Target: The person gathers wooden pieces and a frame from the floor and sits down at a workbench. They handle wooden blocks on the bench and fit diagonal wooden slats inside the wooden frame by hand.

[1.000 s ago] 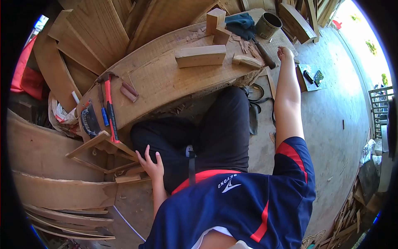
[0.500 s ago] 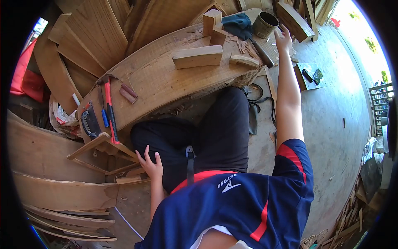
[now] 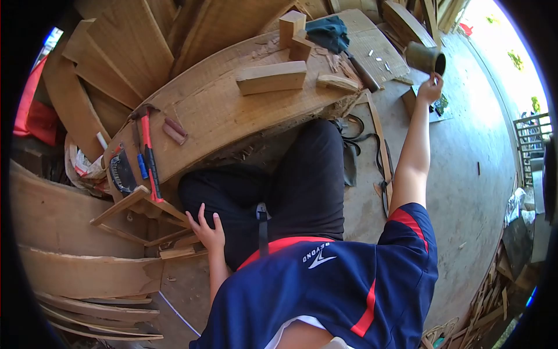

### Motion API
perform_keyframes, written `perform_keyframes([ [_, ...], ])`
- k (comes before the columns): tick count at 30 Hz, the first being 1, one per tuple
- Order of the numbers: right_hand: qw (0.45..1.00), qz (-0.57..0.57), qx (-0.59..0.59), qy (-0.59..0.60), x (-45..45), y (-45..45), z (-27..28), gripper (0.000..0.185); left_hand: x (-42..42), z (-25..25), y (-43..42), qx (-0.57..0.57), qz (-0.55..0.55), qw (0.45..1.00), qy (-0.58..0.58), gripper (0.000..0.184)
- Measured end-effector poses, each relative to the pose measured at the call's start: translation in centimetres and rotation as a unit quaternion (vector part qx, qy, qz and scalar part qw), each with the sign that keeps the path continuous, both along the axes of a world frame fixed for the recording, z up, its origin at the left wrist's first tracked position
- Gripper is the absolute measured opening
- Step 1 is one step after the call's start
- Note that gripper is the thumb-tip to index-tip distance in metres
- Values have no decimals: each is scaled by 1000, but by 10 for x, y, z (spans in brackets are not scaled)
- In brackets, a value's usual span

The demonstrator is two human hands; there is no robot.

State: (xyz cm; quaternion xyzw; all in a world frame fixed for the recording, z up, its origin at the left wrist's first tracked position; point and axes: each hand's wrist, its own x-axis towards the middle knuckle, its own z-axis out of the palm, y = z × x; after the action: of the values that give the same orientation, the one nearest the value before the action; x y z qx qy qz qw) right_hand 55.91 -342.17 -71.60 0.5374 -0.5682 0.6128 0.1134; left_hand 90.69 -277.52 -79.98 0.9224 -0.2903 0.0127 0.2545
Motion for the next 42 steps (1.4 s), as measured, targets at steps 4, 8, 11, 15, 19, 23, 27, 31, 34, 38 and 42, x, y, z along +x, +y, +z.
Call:
perform_keyframes([
  [4, 978, -92, 190, 5, -97, 33, -57, 33, 1, 0, -1, 1, 1, 1000, 12, 45],
  [8, 898, -183, 399, 38, -162, 84, -139, 36, -1, 4, -3, 9, 3, 1000, 9, 46],
  [11, 850, -239, 462, -78, -168, 129, -174, 32, -2, 4, -2, 6, 4, 1000, 11, 46],
  [15, 846, -218, 466, -138, -158, 158, -205, 24, -2, 5, -2, 1, 0, 1000, 7, 46],
  [19, 784, -301, 520, -156, -135, 153, -191, 34, -1, 5, -2, 1, -5, 1000, 1, 46],
  [23, 941, -161, 297, -32, -64, 110, -134, 35, -2, 3, -1, 4, -4, 1000, -1, 45],
  [27, 974, 142, 137, 115, 30, 73, -62, 33, -2, 0, 2, -2, -2, 1000, 1, 45],
  [31, 917, 158, 222, 292, 99, 63, -18, 43, -3, 1, 2, -9, 1, 1000, 7, 45],
  [34, 833, 256, 363, 330, 125, 35, -19, 49, -3, 2, 2, -12, 8, 1000, 1, 45],
  [38, 789, 260, 434, 347, 134, 23, 2, 45, -3, 0, 4, -11, 11, 1000, -11, 45],
  [42, 825, 268, 378, 323, 134, 31, 19, 44, -2, 0, 3, -15, 13, 1000, -1, 45],
])
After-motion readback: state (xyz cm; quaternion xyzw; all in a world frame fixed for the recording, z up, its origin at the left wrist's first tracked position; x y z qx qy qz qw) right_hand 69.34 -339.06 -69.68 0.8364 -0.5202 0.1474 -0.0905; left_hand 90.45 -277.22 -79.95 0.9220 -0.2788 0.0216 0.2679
